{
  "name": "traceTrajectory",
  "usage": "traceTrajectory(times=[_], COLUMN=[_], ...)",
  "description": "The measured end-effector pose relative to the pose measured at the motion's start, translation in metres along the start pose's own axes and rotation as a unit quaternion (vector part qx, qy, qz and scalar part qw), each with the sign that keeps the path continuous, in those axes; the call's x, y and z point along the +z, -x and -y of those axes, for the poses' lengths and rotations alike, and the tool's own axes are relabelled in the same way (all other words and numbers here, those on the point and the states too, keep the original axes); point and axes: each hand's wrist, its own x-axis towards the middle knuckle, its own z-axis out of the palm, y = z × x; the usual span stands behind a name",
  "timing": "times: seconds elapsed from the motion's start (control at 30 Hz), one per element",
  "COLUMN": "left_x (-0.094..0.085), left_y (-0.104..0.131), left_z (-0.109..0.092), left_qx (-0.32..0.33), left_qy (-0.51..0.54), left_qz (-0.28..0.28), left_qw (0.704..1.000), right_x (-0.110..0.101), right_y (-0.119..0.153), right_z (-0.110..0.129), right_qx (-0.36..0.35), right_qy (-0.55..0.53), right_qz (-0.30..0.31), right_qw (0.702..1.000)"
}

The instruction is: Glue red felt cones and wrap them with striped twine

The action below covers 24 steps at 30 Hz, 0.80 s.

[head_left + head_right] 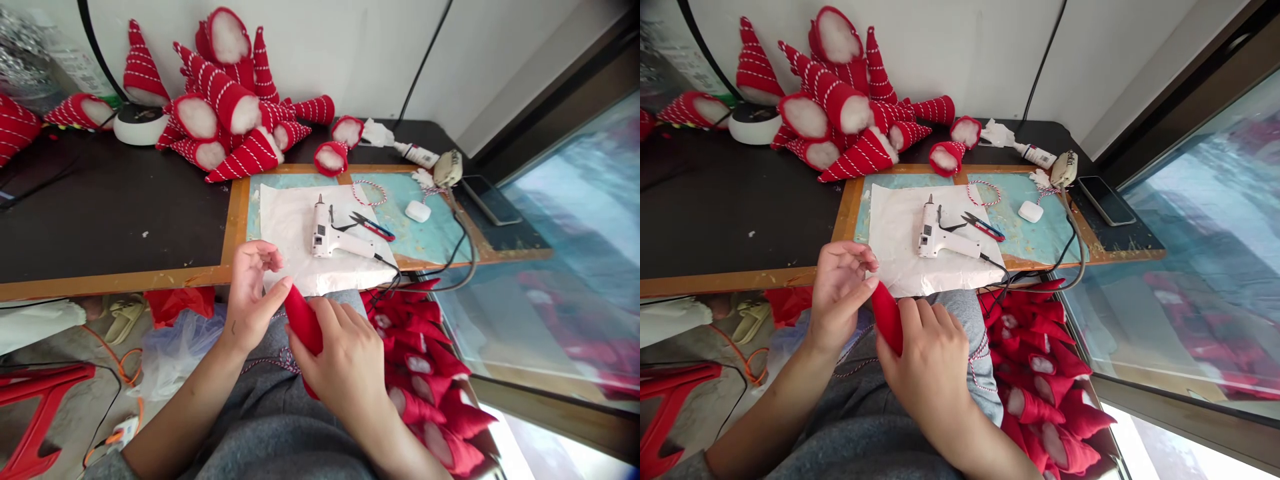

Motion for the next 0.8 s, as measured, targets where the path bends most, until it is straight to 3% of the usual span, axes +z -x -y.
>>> traceTrajectory(times=[0.17,0.3,0.4,0.47,0.63,0.8], left_x=[-0.004,-0.018,-0.03,-0.033,-0.03,-0.024], left_y=[-0.003,0.009,0.02,0.025,0.029,0.033], left_z=[-0.002,-0.001,0.002,0.002,-0.015,-0.038], left_qx=[-0.09,-0.204,-0.236,-0.23,-0.203,-0.086], left_qy=[0.077,0.128,0.103,0.072,-0.092,-0.226], left_qz=[0.02,0.151,0.225,0.219,0.124,0.087], left_qw=[0.993,0.959,0.94,0.946,0.967,0.966], right_x=[-0.003,-0.009,-0.013,-0.012,-0.004,0.009], right_y=[0.002,0.003,0.002,0.003,0.006,0.011], right_z=[-0.005,-0.013,-0.019,-0.022,-0.027,-0.031], right_qx=[0.017,0.045,0.062,0.073,0.109,0.139], right_qy=[-0.083,-0.236,-0.328,-0.35,-0.377,-0.424], right_qz=[0.029,0.114,0.175,0.189,0.212,0.19], right_qw=[0.996,0.964,0.926,0.915,0.895,0.875])
